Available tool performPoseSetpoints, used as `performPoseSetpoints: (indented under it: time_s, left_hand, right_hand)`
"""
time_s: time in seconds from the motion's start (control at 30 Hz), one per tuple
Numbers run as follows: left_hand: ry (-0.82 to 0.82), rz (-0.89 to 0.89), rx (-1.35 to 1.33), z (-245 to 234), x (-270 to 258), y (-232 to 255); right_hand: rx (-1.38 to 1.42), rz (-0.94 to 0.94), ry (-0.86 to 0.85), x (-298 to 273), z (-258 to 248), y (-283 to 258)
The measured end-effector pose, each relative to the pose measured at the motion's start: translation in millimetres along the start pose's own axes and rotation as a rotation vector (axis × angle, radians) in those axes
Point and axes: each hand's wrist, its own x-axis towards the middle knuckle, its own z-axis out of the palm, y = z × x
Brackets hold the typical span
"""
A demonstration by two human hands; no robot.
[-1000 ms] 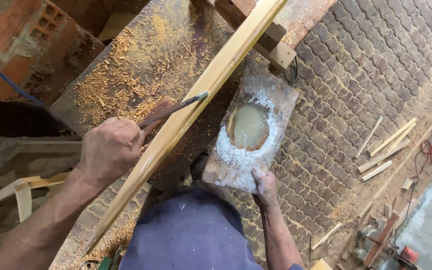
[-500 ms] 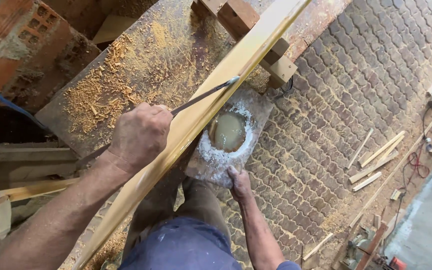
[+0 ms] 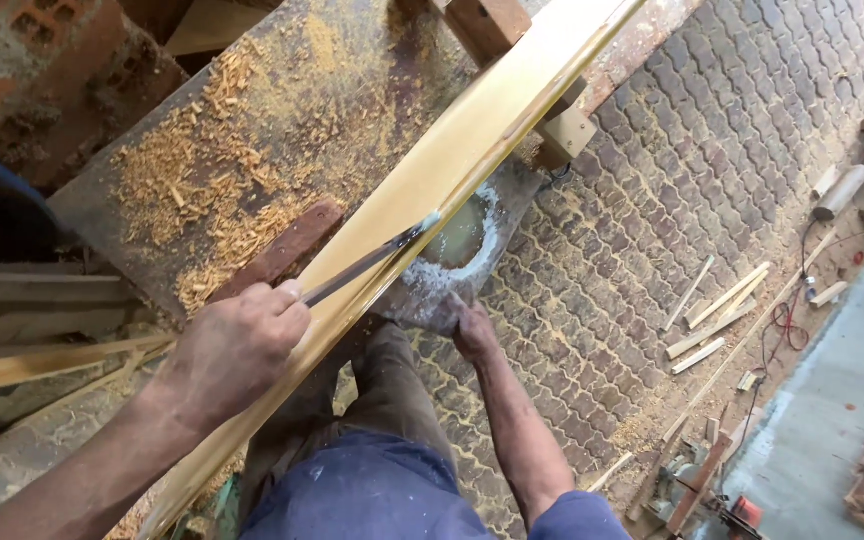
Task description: Apply glue to the edges of wooden boards using a brush and a container of adhesive in a workshop.
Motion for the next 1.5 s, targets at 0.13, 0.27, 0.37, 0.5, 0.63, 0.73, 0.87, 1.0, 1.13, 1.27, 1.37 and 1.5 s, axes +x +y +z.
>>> performPoseSetpoints:
  time_s: [0.13,0.27,0.37,0.5,0.63,0.73,0.87,1.0,1.13,1.27,1.37,1.5]
  left_hand:
    - [0.028,0.007,0.032,5.0,-30.7,-3.3]
    - [0.068,0.012,0.069,8.6,-49.6,-4.5]
    - [0.016,-0.022,0.019,22.3,-49.8,-10.8]
    - [0.066,-0.007,-0.130,18.4,-26.9,-13.8]
    - [0.007,-0.034,-0.161,14.8,16.8,-14.9]
    - [-0.043,-0.051,-0.199,8.7,40.8,-11.5]
    - [0.044,-0.005,-0.271,10.5,56.3,-16.0]
    - [-0.023,-0.022,-0.312,7.9,47.0,-21.0]
    - [-0.142,-0.052,-0.314,9.9,20.0,-22.9]
    - [-0.244,-0.103,-0.379,9.9,-11.2,-27.9]
    - [-0.142,-0.069,-0.441,14.6,-44.3,-29.9]
    - [-0.104,-0.020,-0.472,20.5,-88.6,-38.9]
  right_hand:
    - [-0.085,-0.006,-0.004,0.7,-7.9,0.6]
    - [-0.130,-0.129,0.095,-4.3,-5.0,-1.2]
    - [0.042,-0.202,0.007,-15.8,-4.0,0.4]
    - [0.114,-0.167,0.082,-33.0,-10.3,3.0]
    - [0.030,-0.037,0.260,-55.4,-32.4,19.2]
    - [-0.101,0.052,0.318,-62.0,-63.2,41.8]
    - [-0.250,0.253,0.338,-53.8,-132.0,98.7]
    - [-0.370,0.411,0.427,-46.2,-167.5,123.9]
    - [-0.322,0.325,0.484,-68.2,-159.5,117.1]
    - [-0.271,0.223,0.436,-94.6,-135.0,119.5]
    - [-0.294,0.213,0.426,-113.7,-120.6,142.1]
    - [-0.283,0.288,0.379,-135.4,-96.2,172.3]
